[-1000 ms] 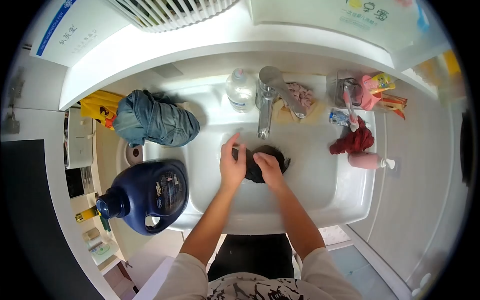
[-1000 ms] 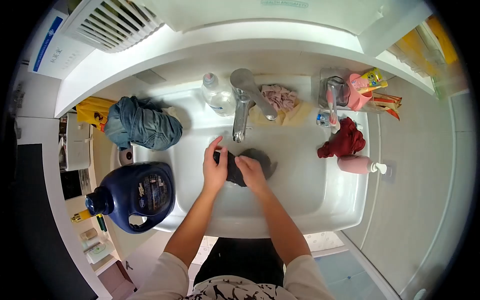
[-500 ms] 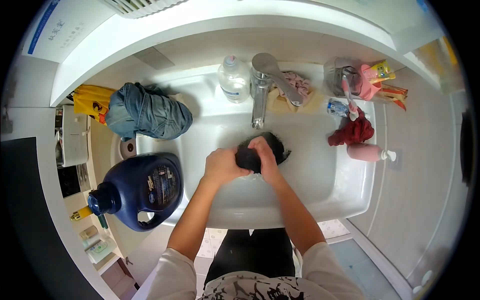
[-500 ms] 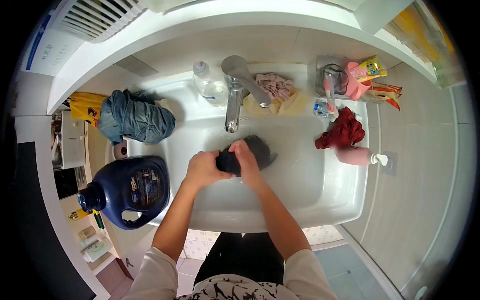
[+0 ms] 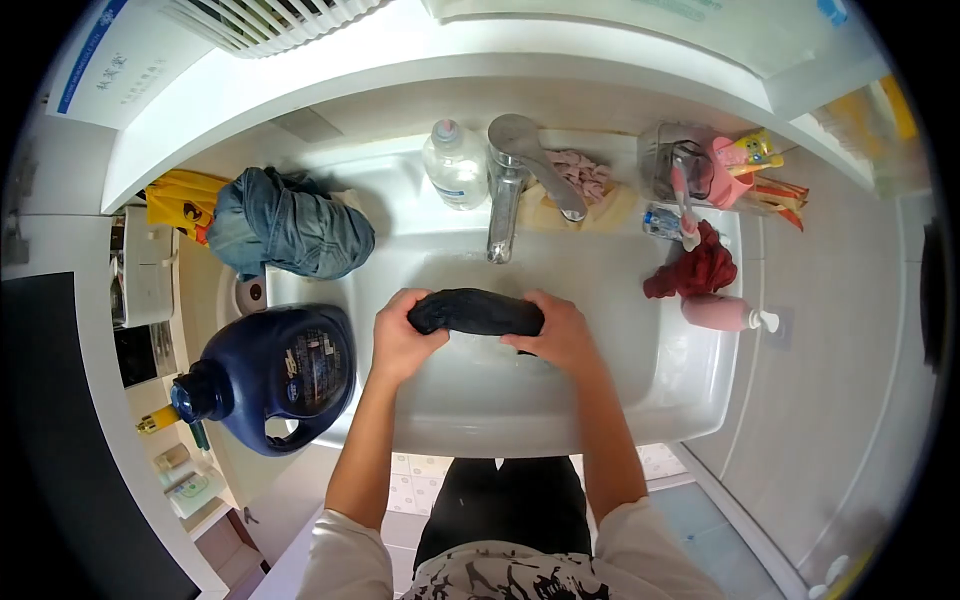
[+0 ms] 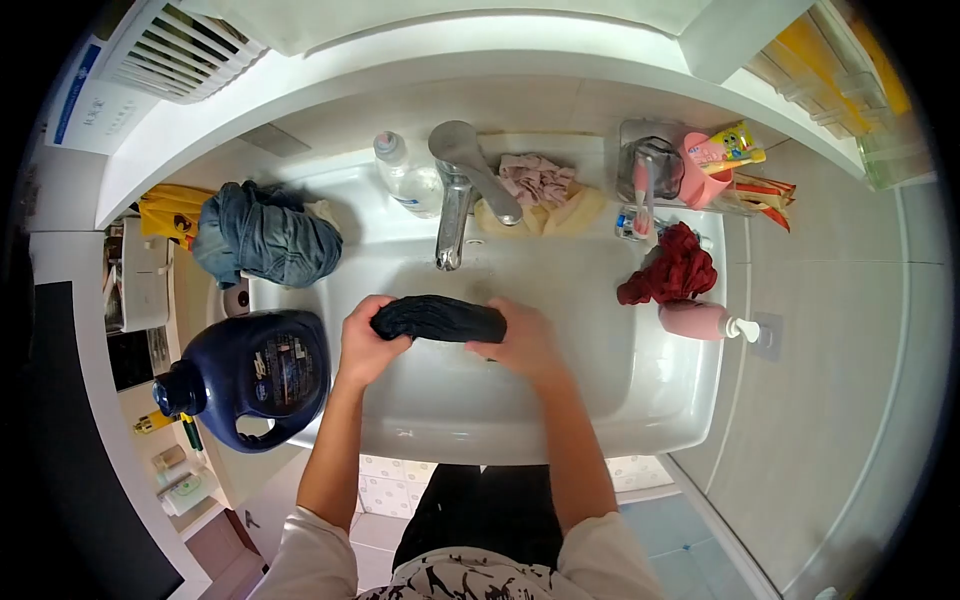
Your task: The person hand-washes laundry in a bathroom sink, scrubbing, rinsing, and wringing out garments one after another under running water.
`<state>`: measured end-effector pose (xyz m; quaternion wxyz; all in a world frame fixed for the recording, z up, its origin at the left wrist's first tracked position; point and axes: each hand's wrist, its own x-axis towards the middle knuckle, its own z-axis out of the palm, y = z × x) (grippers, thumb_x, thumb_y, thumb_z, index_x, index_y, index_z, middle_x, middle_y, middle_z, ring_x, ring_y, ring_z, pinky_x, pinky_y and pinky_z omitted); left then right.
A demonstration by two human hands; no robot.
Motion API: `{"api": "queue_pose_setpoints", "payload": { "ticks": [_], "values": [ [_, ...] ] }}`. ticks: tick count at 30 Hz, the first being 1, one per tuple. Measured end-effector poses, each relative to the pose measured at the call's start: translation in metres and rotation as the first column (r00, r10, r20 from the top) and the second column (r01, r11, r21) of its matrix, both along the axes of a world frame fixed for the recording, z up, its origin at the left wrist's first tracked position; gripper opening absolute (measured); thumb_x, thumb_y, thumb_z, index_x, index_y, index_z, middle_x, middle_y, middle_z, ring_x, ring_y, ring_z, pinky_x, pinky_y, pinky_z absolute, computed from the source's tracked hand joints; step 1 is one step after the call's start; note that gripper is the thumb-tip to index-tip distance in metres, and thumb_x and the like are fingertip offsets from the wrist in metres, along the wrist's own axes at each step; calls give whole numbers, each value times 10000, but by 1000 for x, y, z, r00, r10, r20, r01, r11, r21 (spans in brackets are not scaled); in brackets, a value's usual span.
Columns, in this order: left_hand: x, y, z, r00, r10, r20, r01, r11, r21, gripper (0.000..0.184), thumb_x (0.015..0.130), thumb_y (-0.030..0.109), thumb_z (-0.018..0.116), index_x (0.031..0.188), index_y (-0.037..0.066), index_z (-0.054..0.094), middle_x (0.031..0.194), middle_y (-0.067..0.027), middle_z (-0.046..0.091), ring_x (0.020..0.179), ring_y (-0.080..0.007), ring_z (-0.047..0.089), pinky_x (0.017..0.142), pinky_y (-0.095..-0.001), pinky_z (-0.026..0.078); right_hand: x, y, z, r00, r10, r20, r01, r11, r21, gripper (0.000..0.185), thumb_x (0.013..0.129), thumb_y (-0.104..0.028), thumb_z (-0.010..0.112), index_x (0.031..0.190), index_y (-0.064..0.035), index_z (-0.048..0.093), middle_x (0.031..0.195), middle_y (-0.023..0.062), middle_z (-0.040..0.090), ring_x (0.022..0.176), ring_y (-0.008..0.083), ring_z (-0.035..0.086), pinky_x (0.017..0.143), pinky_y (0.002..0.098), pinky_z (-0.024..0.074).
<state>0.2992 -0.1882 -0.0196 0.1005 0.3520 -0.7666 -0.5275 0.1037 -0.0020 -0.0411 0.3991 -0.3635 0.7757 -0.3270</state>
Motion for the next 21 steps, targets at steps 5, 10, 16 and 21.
{"api": "queue_pose_setpoints", "payload": {
  "ticks": [5, 10, 16, 21],
  "values": [
    [-12, 23, -8, 909, 5, 416, 180, 897, -404, 777, 696, 143, 796, 1426, 257, 559, 1336, -103, 576, 1202, -327, 583, 1057, -516, 443, -8, 2, -17, 926, 142, -350, -85, 981, 173, 806, 732, -413, 858, 1424, -150, 537, 1314, 141, 610, 1155, 370, 608, 952, 449, 488],
    [-15, 48, -59, 799, -23, 601, 521, 525, -673, 807, 794, 229, 753, 1531, 360, 450, 1649, -67, 283, 1549, -344, 174, 1193, -720, 71, -11, 12, -33, 679, 307, -667, -327, 940, 100, 881, 800, -467, 792, 1561, -269, 395, 1533, 110, 447, 1380, 344, 450, 1069, 595, 392],
    [-30, 56, -71, 682, -264, 682, 701, 504, -505, 697, 896, 443, 633, 1491, 102, 508, 1598, -82, 385, 1555, -329, 164, 1204, -709, 72, -5, 17, -54, 653, 383, -654, -325, 921, 215, 881, 840, -496, 750, 1585, -253, 348, 1594, 108, 378, 1462, 332, 359, 1114, 699, 314],
    [-41, 58, -97, 577, -170, 799, 791, 361, -494, 622, 918, 428, 624, 1424, 69, 574, 1526, -65, 465, 1507, -306, 267, 1184, -700, 165, -1, 8, -75, 568, 379, -731, -300, 922, 245, 784, 857, -418, 735, 1546, -224, 415, 1580, 90, 405, 1457, 301, 360, 1083, 681, 359]
  ]
}}
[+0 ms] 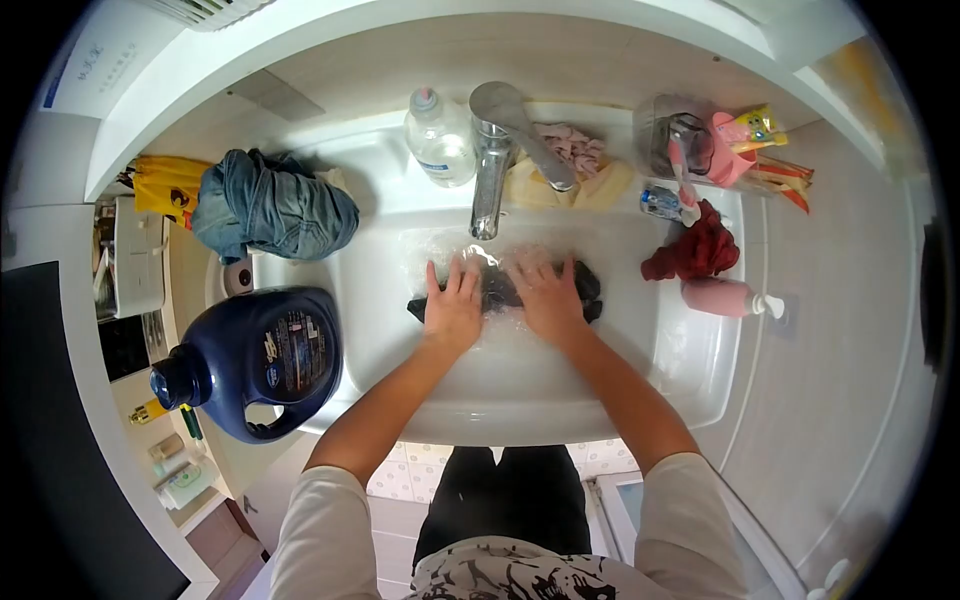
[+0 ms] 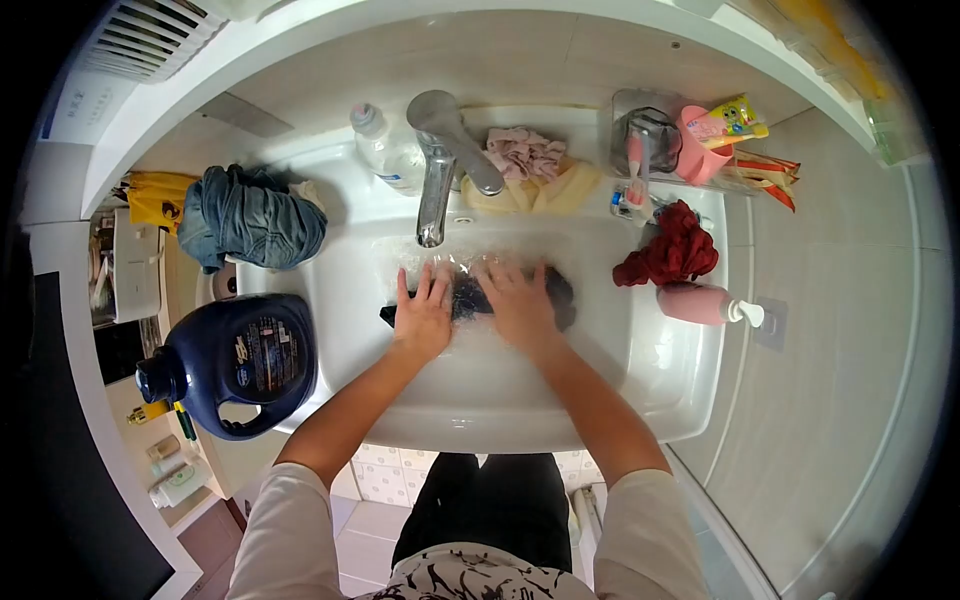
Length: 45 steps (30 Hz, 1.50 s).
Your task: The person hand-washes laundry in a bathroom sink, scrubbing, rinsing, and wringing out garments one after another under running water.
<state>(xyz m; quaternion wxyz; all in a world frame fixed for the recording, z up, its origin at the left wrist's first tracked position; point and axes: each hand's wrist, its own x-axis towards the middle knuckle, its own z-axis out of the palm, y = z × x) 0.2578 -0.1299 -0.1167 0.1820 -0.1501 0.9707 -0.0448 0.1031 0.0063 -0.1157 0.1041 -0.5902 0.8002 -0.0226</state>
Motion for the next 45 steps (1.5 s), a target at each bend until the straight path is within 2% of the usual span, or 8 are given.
{"api": "queue_pose_setpoints", "payload": {
  "ticks": [7, 12, 16, 19, 22, 31, 36, 45],
  "values": [
    [8, -6, 10, 839, 507, -197, -332, 765, 552, 556, 841, 137, 722, 1380, 89, 598, 1349, -54, 639, 1173, -336, 624, 980, -462, 505, -1, -3, -11, 882, -133, 453, 211, 969, -126, 637, 818, -112, 746, 1427, -117, 558, 1322, 87, 638, 1241, 302, 574, 1066, 482, 444],
    [-8, -5, 66, 318, 871, 375, -107, -360, 927, 519, 978, -25, 498, 1485, 87, 512, 1312, -126, 624, 1150, -213, 618, 1014, -333, 486, -1, -22, 27, -43, -129, 991, 535, 835, 132, 527, 953, -138, 665, 1453, -58, 520, 1255, 76, 671, 1214, 156, 579, 1033, 340, 462],
    [-11, 17, 80, 186, 923, 337, 136, -364, 922, 596, 917, 50, 579, 1505, 100, 492, 1343, -164, 566, 1256, -271, 547, 1106, -358, 415, 32, -33, 53, -590, 58, 806, 634, 652, 417, 604, 1021, -536, 525, 1372, -47, 575, 1123, 63, 698, 1009, 192, 678, 918, 345, 542],
    [-17, 53, 100, 506, 770, -388, -275, 570, 774, 657, 862, 148, 670, 1497, 130, 501, 1355, -201, 512, 1256, -372, 539, 1089, -423, 438, 30, -36, 35, -828, 62, 557, 455, 654, 604, 600, 1015, -622, 481, 1222, -82, 638, 1049, 58, 696, 945, 210, 681, 873, 364, 557],
    [-38, 73, 99, 496, 707, -504, -364, 696, 618, 648, 839, 253, 730, 1446, 148, 529, 1376, -227, 462, 1243, -453, 527, 984, -497, 506, 28, -43, 11, -905, 62, 420, 359, 639, 680, 602, 1002, -670, 461, 1071, -107, 663, 985, 59, 698, 863, 205, 681, 778, 359, 574],
    [-57, 16, 74, 418, 884, -208, -455, 402, 795, 359, 1062, 368, 503, 944, 58, 640, 905, -193, 670, 760, -412, 613, 707, -446, 507, 31, -39, 15, -17, -231, 973, 790, 593, 154, 535, 1021, -464, 568, 816, 19, 672, 655, 107, 646, 623, 169, 602, 605, 393, 475],
    [-36, -11, 54, 314, 882, 351, -308, -255, 917, 452, 1052, 373, 543, 906, -36, 667, 716, -63, 607, 721, -162, 529, 701, -365, 479, 28, -30, 40, 332, -341, 880, 582, 808, 93, 505, 996, -446, 576, 832, 21, 677, 669, 182, 657, 648, 386, 644, 642, 460, 490],
    [-7, -25, 61, 752, 565, -339, -364, 785, 502, 288, 972, 356, 640, 1232, 243, 690, 1095, -104, 686, 966, -312, 682, 792, -424, 556, 1, -8, 31, 867, -307, 393, 333, 943, 3, 743, 691, -285, 888, 1352, -167, 571, 1266, 113, 603, 1214, 332, 567, 1038, 482, 450]
  ]
}}
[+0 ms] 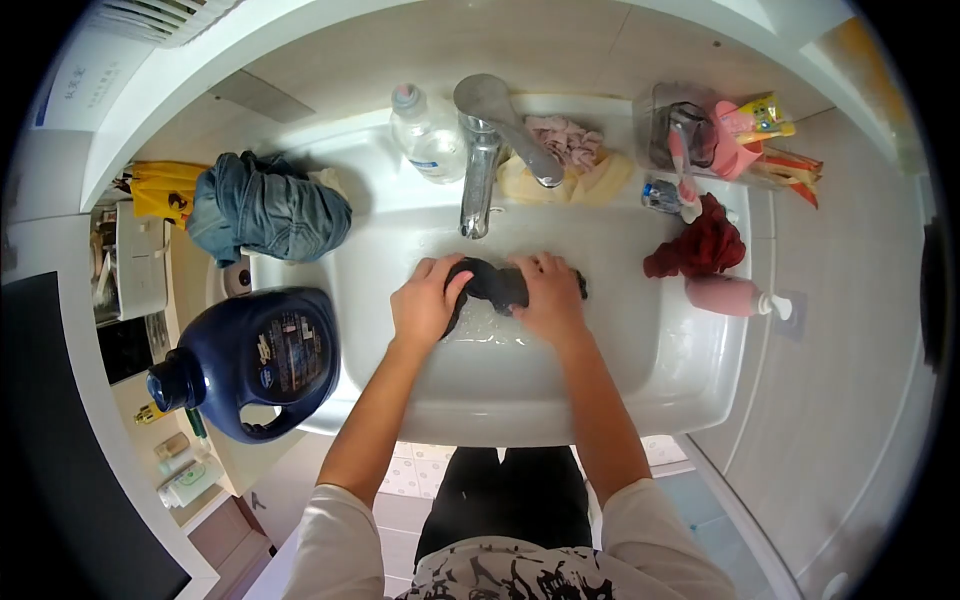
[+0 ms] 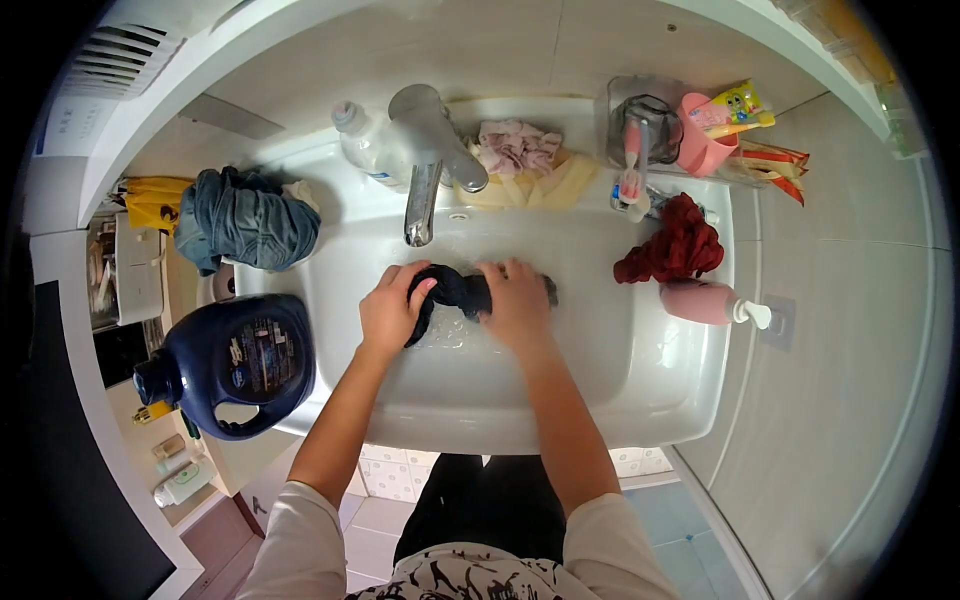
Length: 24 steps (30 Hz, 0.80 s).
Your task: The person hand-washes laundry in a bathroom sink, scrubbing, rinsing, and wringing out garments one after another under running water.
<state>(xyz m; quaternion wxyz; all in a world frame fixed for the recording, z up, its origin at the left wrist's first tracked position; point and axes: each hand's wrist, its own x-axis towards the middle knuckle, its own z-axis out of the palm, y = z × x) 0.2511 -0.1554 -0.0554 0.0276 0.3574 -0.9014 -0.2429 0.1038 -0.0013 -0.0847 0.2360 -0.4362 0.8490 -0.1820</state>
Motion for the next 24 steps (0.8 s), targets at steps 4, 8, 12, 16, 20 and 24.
{"api": "queue_pose_setpoints", "payload": {
  "ticks": [4, 8, 12, 16, 20, 24],
  "values": [
    [13, 20, -35, 954, -224, 197, 279, 903, -327, 587, 884, 273, 665, 1457, 220, 553, 1517, -120, 463, 1417, -295, 420, 1122, -553, 362, -7, 1, -19, 964, -230, -134, 225, 973, -52, 765, 708, -320, 883, 1387, -177, 563, 1332, 129, 545, 1366, 362, 442, 1135, 603, 322],
    [5, 43, -39, 880, -334, 338, 421, 878, -229, 763, 861, 420, 623, 1500, 30, 471, 1659, -134, 271, 1537, -282, 226, 1211, -654, 138, 8, 2, -53, 955, -191, -227, 180, 981, -65, 818, 752, -355, 854, 1471, -186, 502, 1487, 181, 428, 1460, 427, 318, 1168, 634, 260],
    [-7, 44, -68, 852, -304, 427, 442, 854, -275, 627, 904, 402, 595, 1409, 32, 564, 1627, -144, 322, 1486, -291, 310, 1169, -636, 232, 19, -2, -46, 978, -161, -130, 163, 987, -1, 809, 776, -281, 827, 1498, -167, 479, 1577, 215, 332, 1468, 451, 303, 1152, 617, 301],
    [-10, 25, -74, 918, -289, 272, 353, 908, -226, 383, 902, 293, 672, 1218, 78, 690, 1365, -116, 586, 1255, -282, 534, 1025, -520, 428, 12, -4, -52, 984, -158, -79, 163, 985, 56, 781, 745, -133, 838, 1459, -140, 523, 1561, 213, 378, 1442, 394, 372, 1136, 533, 360],
    [-20, 1, -50, 997, -79, -1, 78, 982, 172, 251, 855, 164, 780, 1089, 80, 739, 1026, -111, 711, 929, -279, 687, 819, -366, 550, -6, -3, -55, 949, -274, 154, 301, 934, -193, 654, 748, -30, 811, 1359, -106, 593, 1335, 180, 581, 1201, 282, 584, 981, 420, 492],
    [-4, -17, -44, 948, 312, -64, -113, 518, 848, 359, 948, 97, 700, 1302, 111, 648, 1085, -64, 695, 970, -163, 663, 834, -291, 539, -20, -6, -29, 461, -305, 833, 654, 751, -87, 463, 808, 2, 711, 1262, -52, 642, 1043, 109, 696, 881, 245, 680, 761, 345, 542]
  ]
}}
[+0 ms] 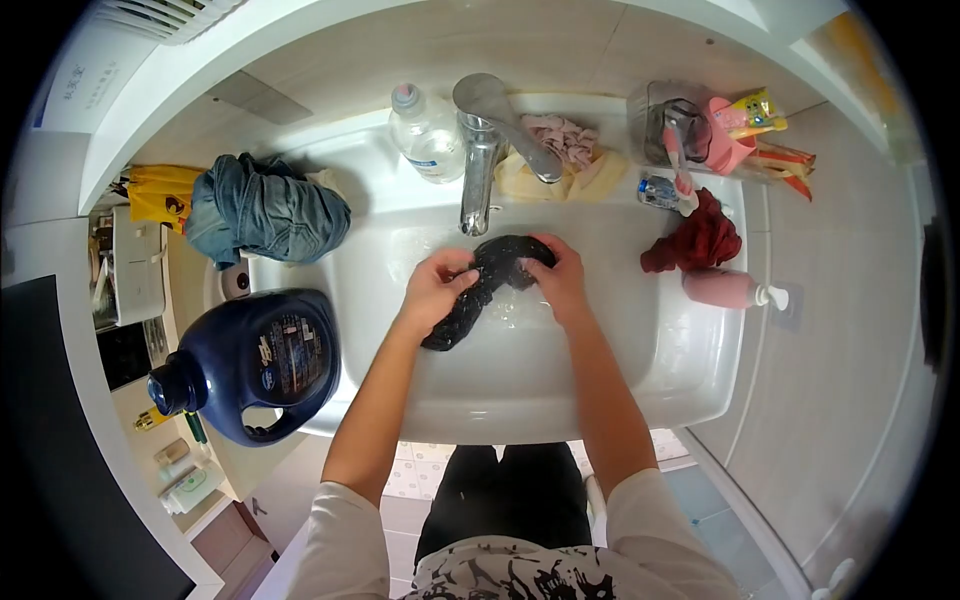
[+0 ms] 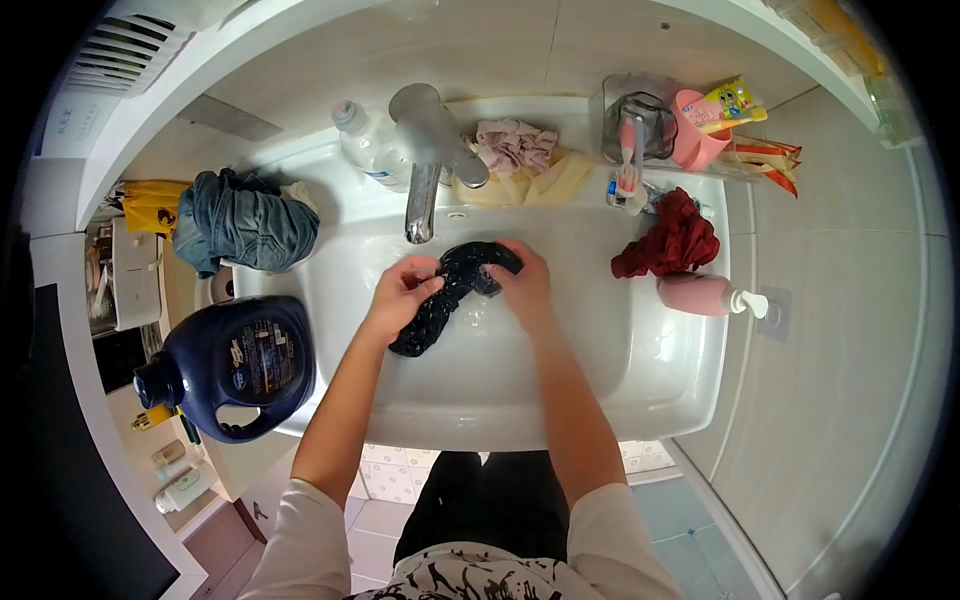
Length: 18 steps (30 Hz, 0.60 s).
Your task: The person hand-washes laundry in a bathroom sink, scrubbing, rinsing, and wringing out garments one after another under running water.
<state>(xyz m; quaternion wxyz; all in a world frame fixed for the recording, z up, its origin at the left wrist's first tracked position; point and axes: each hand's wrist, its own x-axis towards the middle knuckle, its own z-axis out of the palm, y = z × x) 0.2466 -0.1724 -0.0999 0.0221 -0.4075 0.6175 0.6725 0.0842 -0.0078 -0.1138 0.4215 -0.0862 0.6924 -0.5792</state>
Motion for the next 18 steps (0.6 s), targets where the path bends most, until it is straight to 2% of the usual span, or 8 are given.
{"api": "queue_pose_setpoints", "payload": {
  "ticks": [2, 4, 7, 10, 11, 14, 16, 18],
  "values": [
    [3, 2, 42, 972, 211, -102, -176, 945, 275, 490, 966, 85, 680, 1437, 126, 551, 1212, -77, 670, 1022, -132, 636, 861, -269, 529, -2, -3, 9, 941, -80, 329, 130, 982, -133, 408, 825, 3, 649, 1232, -24, 648, 989, 87, 705, 819, 233, 688, 714, 326, 539],
    [8, 3, 30, 964, 123, -237, -74, 976, 206, 662, 984, 117, 664, 1574, 118, 362, 1406, -109, 567, 1211, -229, 588, 988, -318, 494, 1, -5, 18, 784, -111, 611, 308, 924, -226, 376, 833, -7, 585, 1203, 7, 649, 1016, 75, 687, 860, 202, 672, 733, 320, 528],
    [0, 12, 30, 962, -50, -268, 42, 999, -33, 753, 954, 241, 706, 1587, 84, 329, 1423, -149, 558, 1293, -321, 558, 1073, -367, 445, 14, -8, 9, 759, 7, 651, 258, 915, -311, 378, 849, -52, 516, 1201, 15, 639, 1033, 93, 672, 914, 199, 656, 799, 321, 523],
    [-15, 31, 54, 967, -228, 113, 252, 917, -308, 841, 889, 248, 748, 1590, 84, 313, 1291, -201, 643, 1154, -319, 653, 996, -361, 495, 17, -15, 2, 871, -308, 381, 396, 901, -176, 377, 872, -93, 491, 1209, 8, 625, 1058, 102, 663, 982, 206, 636, 868, 337, 517],
    [-27, 25, 78, 881, -293, 372, 376, 911, -172, 852, 829, 220, 777, 1563, 128, 355, 1144, -195, 710, 1008, -306, 713, 891, -361, 540, 14, -13, 1, 857, -341, 387, 435, 881, -187, 376, 874, -95, 492, 1213, 8, 619, 1063, 103, 660, 995, 211, 632, 883, 342, 514],
    [-14, 28, 65, 979, -199, -34, 183, 946, -269, 731, 808, 198, 788, 1466, 164, 471, 1035, -145, 739, 907, -272, 727, 800, -371, 556, 1, -4, 5, 793, -362, 489, 529, 808, -260, 353, 890, -117, 504, 1204, -7, 619, 1075, 95, 652, 1015, 219, 623, 917, 353, 509],
    [-12, 40, 82, 990, -130, -60, 103, 936, -337, 512, 783, 166, 798, 1261, 141, 617, 1007, -122, 707, 888, -282, 707, 773, -370, 557, 5, -2, 7, 710, -234, 664, 572, 742, -351, 308, 913, -154, 526, 1172, -34, 642, 1078, 74, 645, 1004, 218, 622, 923, 354, 507],
    [-15, 61, 109, 987, -139, -78, 70, 821, -567, 452, 763, 111, 808, 1189, 107, 658, 1028, -126, 680, 901, -265, 692, 780, -369, 555, 17, -4, -24, 872, -272, 406, 426, 831, -358, 306, 942, -226, 555, 1180, -49, 629, 1052, 69, 645, 994, 216, 625, 926, 362, 506]
  ]
}}
